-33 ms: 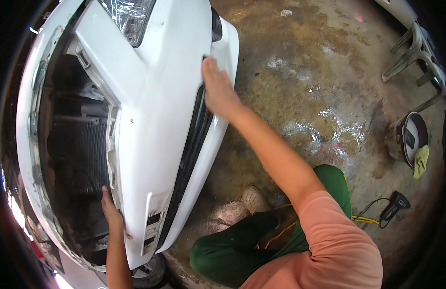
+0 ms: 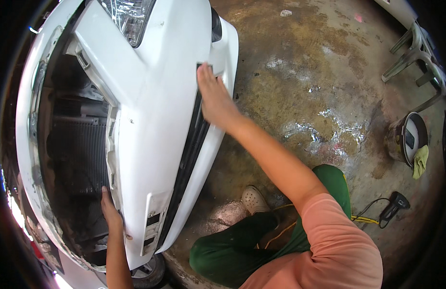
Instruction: The person sands the front bumper of a white car by hand using a piece of sandpaper and water. They wet a cloth in a bucket, wipe the bumper, sand the surface, and use a heat gun on a specific section of the bumper.
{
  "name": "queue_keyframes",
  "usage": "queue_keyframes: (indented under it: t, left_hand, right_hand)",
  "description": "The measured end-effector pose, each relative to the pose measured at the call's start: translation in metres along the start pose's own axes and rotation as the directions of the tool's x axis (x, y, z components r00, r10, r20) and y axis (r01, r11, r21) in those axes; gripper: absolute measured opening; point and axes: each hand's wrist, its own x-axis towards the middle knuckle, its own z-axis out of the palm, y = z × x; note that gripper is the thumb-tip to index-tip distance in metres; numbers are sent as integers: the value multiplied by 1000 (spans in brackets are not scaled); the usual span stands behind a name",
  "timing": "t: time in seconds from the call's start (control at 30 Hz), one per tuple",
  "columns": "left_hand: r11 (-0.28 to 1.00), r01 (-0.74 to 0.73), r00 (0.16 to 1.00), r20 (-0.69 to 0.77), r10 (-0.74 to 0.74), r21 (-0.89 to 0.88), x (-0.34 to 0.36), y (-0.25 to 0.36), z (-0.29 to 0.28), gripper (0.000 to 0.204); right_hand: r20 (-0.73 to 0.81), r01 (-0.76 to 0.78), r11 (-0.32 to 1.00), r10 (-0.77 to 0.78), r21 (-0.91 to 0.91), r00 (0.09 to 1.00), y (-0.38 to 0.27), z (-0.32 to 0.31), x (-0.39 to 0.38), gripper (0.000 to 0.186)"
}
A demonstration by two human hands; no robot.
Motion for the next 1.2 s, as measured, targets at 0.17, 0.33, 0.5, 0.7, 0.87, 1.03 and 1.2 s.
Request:
queue_keyframes:
  t: [0.17, 0.33, 0.5, 0.7, 0.87, 1.03, 1.2]
  left_hand:
    - [1000, 8, 1000, -29, -7, 25, 8, -9, -8, 75]
    - [999, -5, 1000, -21, 6, 51, 15, -11, -2, 75]
    - [997, -30, 998, -57, 35, 76, 7, -13, -9, 76]
    - [998, -67, 997, 23, 67, 11, 5, 1, 2, 77]
    - [992, -66, 994, -79, 74, 109, 4, -2, 5, 76]
    - [996, -89, 995, -38, 90, 9, 9, -12, -6, 73]
    - [991, -112, 990, -74, 117, 73, 5, -5, 3, 72]
  right_hand:
    - [-18, -80, 997, 79, -13, 997, 34, -8, 39, 74]
    - [-19, -94, 995, 94, -15, 995, 52, -14, 52, 70]
    - [-32, 51, 999, -51, -6, 998, 0, 5, -13, 78]
    - [-2, -142, 986, 142, 83, 990, 4, 4, 16, 71]
    - [-36, -98, 995, 98, -4, 995, 18, 5, 7, 72]
    - [-5, -17, 998, 17, 59, 1000, -26, 3, 5, 70]
    - [-12, -152, 983, 154, 106, 988, 6, -16, 21, 69]
